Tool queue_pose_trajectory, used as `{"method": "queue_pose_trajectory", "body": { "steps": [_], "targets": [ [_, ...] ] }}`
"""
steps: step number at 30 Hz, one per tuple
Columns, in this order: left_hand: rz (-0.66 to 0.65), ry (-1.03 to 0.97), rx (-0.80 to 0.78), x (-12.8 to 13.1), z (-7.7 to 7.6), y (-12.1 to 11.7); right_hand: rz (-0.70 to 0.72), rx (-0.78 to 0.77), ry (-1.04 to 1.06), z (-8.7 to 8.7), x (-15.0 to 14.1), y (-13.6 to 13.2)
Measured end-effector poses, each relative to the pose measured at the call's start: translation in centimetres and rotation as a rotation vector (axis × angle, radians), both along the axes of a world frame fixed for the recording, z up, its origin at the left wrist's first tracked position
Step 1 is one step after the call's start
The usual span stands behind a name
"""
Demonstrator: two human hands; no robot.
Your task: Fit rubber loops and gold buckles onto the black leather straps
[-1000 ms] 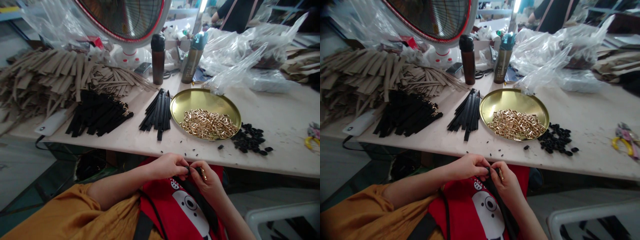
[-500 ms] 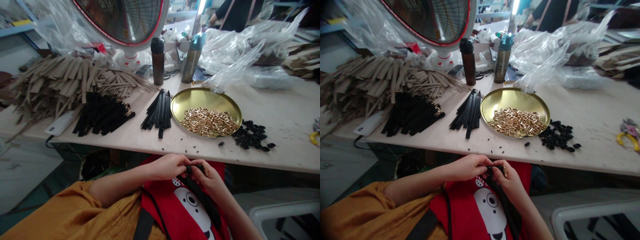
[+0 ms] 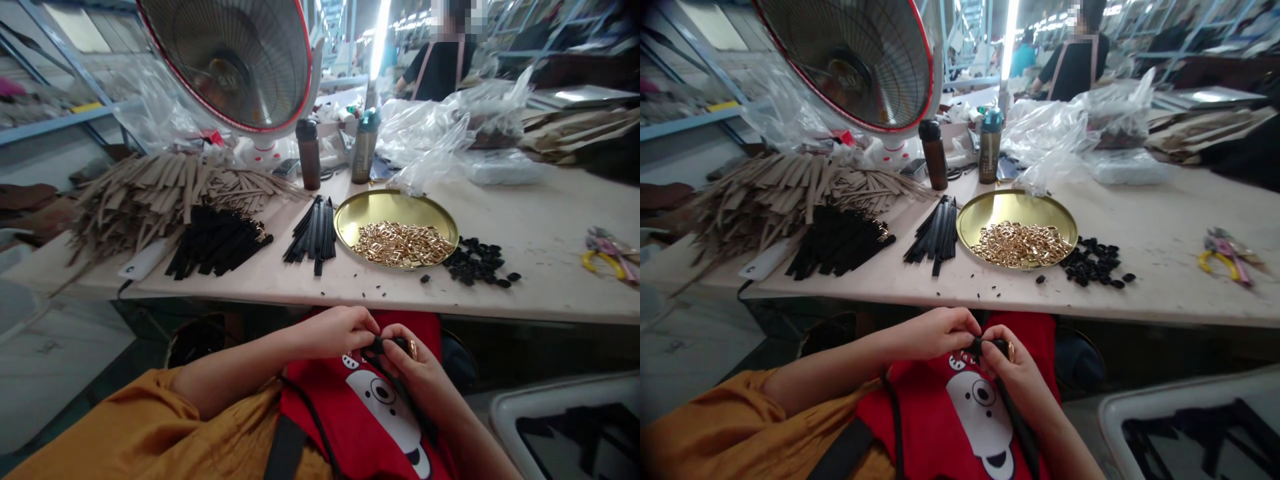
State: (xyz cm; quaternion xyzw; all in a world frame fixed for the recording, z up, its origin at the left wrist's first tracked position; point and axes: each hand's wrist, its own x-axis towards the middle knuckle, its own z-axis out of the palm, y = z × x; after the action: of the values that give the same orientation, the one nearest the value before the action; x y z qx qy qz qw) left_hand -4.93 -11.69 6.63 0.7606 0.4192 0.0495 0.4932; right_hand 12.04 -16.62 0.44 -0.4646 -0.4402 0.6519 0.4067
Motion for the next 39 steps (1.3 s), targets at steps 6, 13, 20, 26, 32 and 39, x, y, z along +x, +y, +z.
{"method": "queue_pose_trajectory", "body": {
  "steps": [6,13,20,26,32,39],
  "targets": [
    [-0.155,0.211,0.202,0.0,1.9,-0.4,-0.049,0.182,-0.113,0.6,-0.2,-0.6],
    [-0.202,0.269,0.281,0.3,2.1,-1.3,0.030,0.266,-0.266,0.9,0.5,-0.9],
    [-0.132,0.291,0.310,0.3,1.8,-1.6,-0.172,0.081,-0.061,0.3,-1.5,-0.1],
    [-0.089,0.303,0.222,-0.4,0.1,-1.2,-0.093,0.036,0.021,-0.6,-1.5,-0.3],
    [-0.040,0.182,-0.003,-1.5,0.0,-1.6,0.073,0.079,-0.025,0.1,-0.7,-0.7],
    [-0.046,0.281,0.295,-1.5,-0.3,-2.3,-0.184,-0.013,0.066,-1.0,-3.5,-1.1]
  ]
}}
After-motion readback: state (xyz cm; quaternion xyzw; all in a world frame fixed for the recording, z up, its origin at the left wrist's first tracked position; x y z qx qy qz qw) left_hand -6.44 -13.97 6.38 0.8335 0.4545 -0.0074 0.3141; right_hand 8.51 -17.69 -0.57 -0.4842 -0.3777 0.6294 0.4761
